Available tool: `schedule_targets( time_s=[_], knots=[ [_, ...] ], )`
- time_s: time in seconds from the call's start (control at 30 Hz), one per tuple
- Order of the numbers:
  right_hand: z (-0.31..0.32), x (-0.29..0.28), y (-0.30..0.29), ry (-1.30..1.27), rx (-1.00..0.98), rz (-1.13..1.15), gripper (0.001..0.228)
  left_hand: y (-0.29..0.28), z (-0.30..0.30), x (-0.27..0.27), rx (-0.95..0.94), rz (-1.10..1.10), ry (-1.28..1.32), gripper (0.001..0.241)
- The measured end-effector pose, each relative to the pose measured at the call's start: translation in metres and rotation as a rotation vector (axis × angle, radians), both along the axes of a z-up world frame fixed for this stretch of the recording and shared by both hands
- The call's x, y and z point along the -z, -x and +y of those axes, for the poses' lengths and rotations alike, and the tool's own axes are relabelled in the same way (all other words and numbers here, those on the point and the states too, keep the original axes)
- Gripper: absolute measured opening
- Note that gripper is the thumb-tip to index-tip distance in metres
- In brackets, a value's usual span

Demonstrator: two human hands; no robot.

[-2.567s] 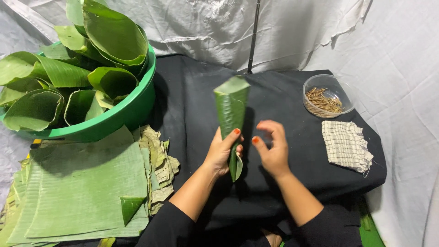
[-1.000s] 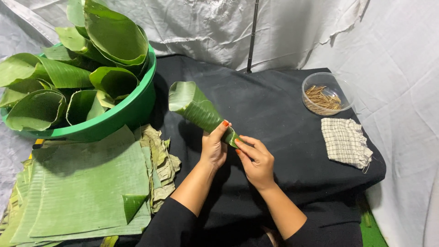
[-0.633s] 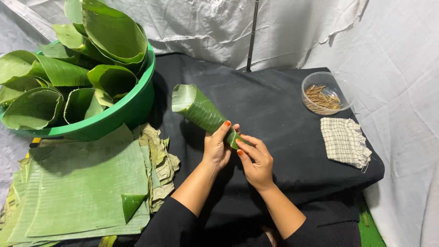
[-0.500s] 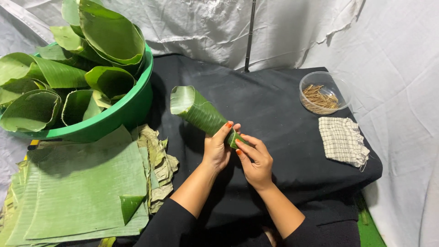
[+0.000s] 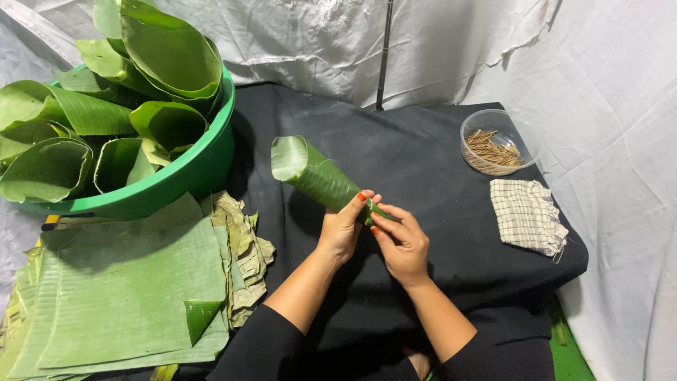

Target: Folding banana leaves into cones and securing them with toothpicks

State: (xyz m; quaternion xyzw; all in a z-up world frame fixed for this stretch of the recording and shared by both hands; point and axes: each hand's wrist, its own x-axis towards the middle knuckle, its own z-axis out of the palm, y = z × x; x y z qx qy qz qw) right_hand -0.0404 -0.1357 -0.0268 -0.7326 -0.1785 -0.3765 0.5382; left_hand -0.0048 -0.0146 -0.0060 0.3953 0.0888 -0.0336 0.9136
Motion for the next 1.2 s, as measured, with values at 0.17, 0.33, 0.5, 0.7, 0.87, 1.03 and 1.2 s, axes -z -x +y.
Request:
schedule_targets(
  time_s=[0.17, 0.33, 0.5, 0.7, 0.87, 1.03, 1.2],
  knots=[
    [-0.01, -0.004, 0.001, -0.024, -0.017, -0.004, 0.023, -0.004, 0.002, 0.016, 0.026, -0.021, 0.148, 0.043],
    [-0.013, -0.001, 0.004, -0.039, -0.058, 0.003, 0.023, -0.007, 0.016, -0.007, -0.147, -0.085, 0.264, 0.039],
    [-0.009, -0.009, 0.003, -0.02, -0.107, 0.008, 0.023, -0.007, 0.014, -0.004, -0.209, -0.023, 0.261, 0.03],
    [-0.016, -0.011, 0.001, 0.031, -0.119, 0.0, 0.023, 0.001, 0.009, -0.026, -0.212, 0.007, 0.271, 0.025],
    [-0.011, -0.011, 0.002, 0.032, -0.13, -0.019, 0.022, -0.003, 0.008, -0.021, -0.232, 0.028, 0.274, 0.023],
    [-0.019, -0.004, -0.001, -0.041, -0.23, 0.039, 0.024, -0.005, 0.003, -0.022, -0.252, 0.021, 0.269, 0.021],
    [-0.038, 0.004, -0.012, -0.094, -0.228, 0.093, 0.02, -0.008, -0.018, -0.034, -0.334, 0.016, 0.184, 0.033]
  ],
)
